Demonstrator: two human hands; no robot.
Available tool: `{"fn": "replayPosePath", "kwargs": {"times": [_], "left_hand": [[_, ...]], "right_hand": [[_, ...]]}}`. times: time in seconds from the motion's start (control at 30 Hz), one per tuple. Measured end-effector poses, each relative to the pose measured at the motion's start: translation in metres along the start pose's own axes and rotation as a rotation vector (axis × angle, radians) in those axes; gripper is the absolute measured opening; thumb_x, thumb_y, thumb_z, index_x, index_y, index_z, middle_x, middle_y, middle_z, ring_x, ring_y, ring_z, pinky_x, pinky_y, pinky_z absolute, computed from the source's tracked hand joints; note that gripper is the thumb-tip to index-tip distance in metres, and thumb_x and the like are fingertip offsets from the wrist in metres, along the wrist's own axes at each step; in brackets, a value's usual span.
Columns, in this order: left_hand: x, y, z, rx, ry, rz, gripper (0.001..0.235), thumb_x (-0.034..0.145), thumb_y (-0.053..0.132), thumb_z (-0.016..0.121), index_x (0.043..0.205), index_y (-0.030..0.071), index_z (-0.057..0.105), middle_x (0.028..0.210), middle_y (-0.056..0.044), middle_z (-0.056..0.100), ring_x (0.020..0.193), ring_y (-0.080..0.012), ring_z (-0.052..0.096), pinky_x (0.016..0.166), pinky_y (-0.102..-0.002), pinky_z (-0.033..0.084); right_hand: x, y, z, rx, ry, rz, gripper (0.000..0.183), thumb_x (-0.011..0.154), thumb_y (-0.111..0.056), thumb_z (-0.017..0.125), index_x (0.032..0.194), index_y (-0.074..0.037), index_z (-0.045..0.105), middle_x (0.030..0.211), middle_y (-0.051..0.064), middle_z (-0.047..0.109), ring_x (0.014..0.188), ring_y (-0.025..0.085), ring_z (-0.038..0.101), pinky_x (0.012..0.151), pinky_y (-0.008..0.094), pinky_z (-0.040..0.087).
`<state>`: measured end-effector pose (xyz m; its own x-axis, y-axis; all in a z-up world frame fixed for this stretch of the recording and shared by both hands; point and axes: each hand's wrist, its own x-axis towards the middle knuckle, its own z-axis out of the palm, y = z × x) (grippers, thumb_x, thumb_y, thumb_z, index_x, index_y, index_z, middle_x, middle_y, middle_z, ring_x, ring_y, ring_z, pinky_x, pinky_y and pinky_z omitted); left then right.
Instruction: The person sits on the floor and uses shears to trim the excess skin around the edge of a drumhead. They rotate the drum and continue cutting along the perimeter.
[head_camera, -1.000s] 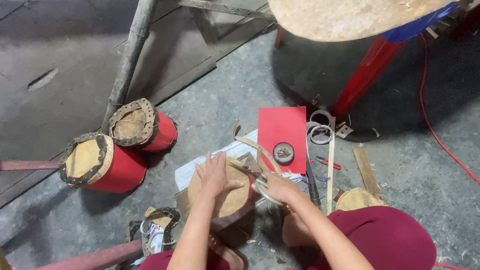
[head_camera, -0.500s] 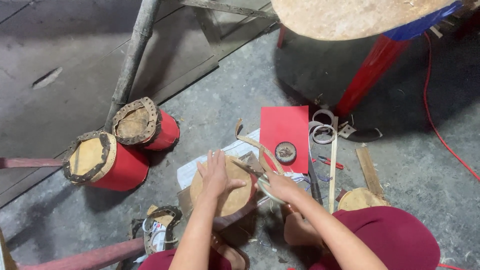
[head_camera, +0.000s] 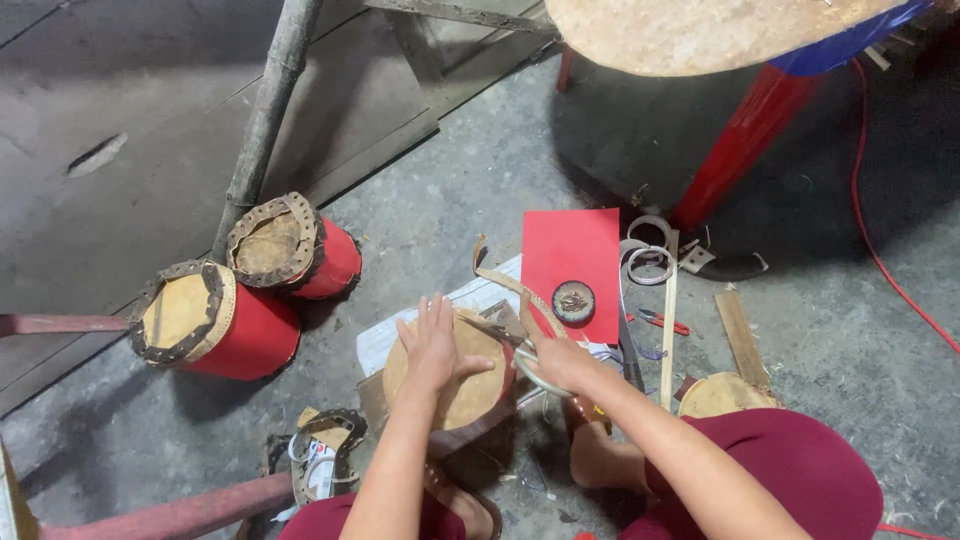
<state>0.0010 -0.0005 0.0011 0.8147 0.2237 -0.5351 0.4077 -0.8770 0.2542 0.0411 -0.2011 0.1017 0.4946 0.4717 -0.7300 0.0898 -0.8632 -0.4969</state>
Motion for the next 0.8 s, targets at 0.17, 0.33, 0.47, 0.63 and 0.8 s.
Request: {"fn": "replayPosePath", "kwargs": {"times": [0.17, 0.33, 0.47, 0.63, 0.8], "left_hand": [[0.009, -0.007, 0.008, -0.013, 0.032, 0.027, 0.137, 0.058, 0.067, 0.091, 0.161, 0.009, 0.021, 0.172, -0.009, 0.015, 0.160, -0.0274, 0.006, 0.123, -0.069, -0.007], [0.010, -0.011, 0.011, -0.039, 0.064, 0.038, 0.137, 0.058, 0.066, 0.092, 0.161, 0.008, 0.022, 0.172, -0.010, 0.016, 0.160, -0.0278, 0.005, 0.123, -0.067, -0.009], [0.006, -0.010, 0.010, -0.090, 0.091, 0.032, 0.143, 0.056, 0.064, 0.096, 0.162, 0.007, 0.019, 0.172, -0.013, 0.012, 0.160, -0.0295, 0.004, 0.124, -0.064, -0.013], [-0.004, 0.004, -0.004, 0.048, 0.033, -0.085, 0.144, 0.057, 0.076, 0.089, 0.161, 0.005, 0.019, 0.171, -0.015, 0.013, 0.160, -0.0304, 0.004, 0.125, -0.064, -0.007], [-0.010, 0.000, -0.012, 0.054, 0.019, -0.073, 0.143, 0.059, 0.075, 0.088, 0.161, 0.003, 0.020, 0.171, -0.017, 0.015, 0.160, -0.0323, 0.006, 0.125, -0.065, -0.003]], "right_hand": [[0.081, 0.054, 0.032, -0.119, 0.103, -0.021, 0.056, 0.093, -0.049, 0.049, 0.139, -0.017, 0.054, 0.127, 0.018, 0.066, 0.124, 0.040, 0.061, 0.105, 0.055, 0.048], [0.060, 0.028, 0.015, -0.137, 0.122, 0.003, 0.052, 0.089, -0.056, 0.051, 0.128, -0.022, 0.059, 0.123, 0.013, 0.068, 0.123, 0.036, 0.063, 0.101, 0.052, 0.050], [0.091, 0.053, 0.035, -0.110, 0.114, -0.071, 0.047, 0.091, -0.048, 0.054, 0.126, -0.017, 0.061, 0.125, 0.019, 0.067, 0.122, 0.041, 0.063, 0.102, 0.054, 0.050], [0.084, 0.055, 0.034, -0.146, 0.084, -0.075, 0.045, 0.091, -0.041, 0.055, 0.127, -0.015, 0.059, 0.124, 0.019, 0.067, 0.122, 0.041, 0.063, 0.103, 0.053, 0.051], [0.098, 0.060, 0.036, -0.203, 0.072, -0.095, 0.044, 0.092, -0.037, 0.057, 0.130, -0.015, 0.057, 0.124, 0.021, 0.067, 0.124, 0.040, 0.062, 0.106, 0.052, 0.050]]}}
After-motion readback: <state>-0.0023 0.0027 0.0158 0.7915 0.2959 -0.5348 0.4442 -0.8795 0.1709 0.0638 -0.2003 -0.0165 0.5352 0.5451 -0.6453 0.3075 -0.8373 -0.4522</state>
